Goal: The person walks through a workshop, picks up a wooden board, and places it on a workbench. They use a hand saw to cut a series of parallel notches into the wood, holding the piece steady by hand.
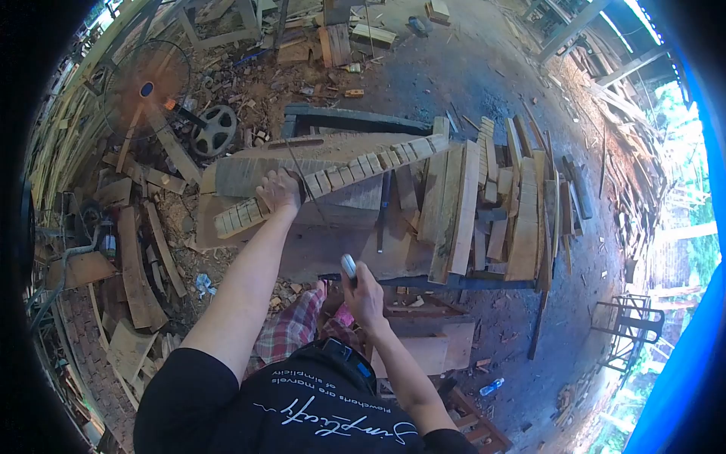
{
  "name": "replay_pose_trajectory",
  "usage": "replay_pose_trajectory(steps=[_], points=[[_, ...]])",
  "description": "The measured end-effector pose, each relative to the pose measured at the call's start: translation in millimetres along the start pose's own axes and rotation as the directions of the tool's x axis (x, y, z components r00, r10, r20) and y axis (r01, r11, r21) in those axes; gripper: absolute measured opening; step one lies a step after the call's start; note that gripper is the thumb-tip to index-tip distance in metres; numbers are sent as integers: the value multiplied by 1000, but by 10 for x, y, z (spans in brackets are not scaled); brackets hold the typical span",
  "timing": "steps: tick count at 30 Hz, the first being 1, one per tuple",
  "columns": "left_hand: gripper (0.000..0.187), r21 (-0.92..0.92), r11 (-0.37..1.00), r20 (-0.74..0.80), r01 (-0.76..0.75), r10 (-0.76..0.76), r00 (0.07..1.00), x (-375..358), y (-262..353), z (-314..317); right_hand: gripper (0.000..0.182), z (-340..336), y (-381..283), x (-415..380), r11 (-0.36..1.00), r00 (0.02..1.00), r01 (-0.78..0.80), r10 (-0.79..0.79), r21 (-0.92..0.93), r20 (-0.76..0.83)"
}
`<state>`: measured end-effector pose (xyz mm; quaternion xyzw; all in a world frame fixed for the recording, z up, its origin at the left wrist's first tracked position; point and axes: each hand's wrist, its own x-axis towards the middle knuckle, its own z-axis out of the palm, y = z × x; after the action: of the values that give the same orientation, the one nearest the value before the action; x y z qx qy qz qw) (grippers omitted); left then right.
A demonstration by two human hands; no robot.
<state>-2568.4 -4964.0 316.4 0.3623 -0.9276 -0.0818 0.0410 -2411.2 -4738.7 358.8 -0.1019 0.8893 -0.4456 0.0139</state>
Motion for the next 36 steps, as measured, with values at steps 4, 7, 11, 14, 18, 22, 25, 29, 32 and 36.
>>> replay_pose_trajectory(steps=[4,7,11,14,18,22,25,29,32,36], points=[[28,-18,1000,-50,-22,21,999,12,-37,63,20,39,-57,121,999,999,46,-46,7,-8],[30,-61,998,-36,-6,4,999,-2,-25,72,21,-107,41,-189,999,999,7,-9,48,33],[32,-85,996,-69,-15,9,998,-2,-36,104,20,-107,-60,-262,999,999,-33,33,31,2],[32,-98,995,-41,-22,18,999,4,-34,47,20,118,-84,74,999,999,37,-37,9,16],[30,-48,999,-37,-15,13,999,17,-28,49,21,33,-42,-12,1000,1000,17,-17,7,18],[29,-65,998,-16,-6,5,1000,3,-12,23,18,-209,109,-438,999,1000,-13,12,30,24],[28,-36,998,-48,-55,53,997,-15,-15,-12,20,-10,-23,-143,1000,999,-28,29,-10,46],[29,-22,999,-7,-37,37,999,10,-24,-22,23,209,-97,207,999,1000,18,-19,46,4],[29,-33,999,-17,-35,34,999,10,-9,-11,22,-108,43,-237,999,1000,11,-11,30,-3],[29,-47,998,-41,-49,47,998,16,-31,55,21,-226,63,-529,996,999,-45,46,76,-9]])
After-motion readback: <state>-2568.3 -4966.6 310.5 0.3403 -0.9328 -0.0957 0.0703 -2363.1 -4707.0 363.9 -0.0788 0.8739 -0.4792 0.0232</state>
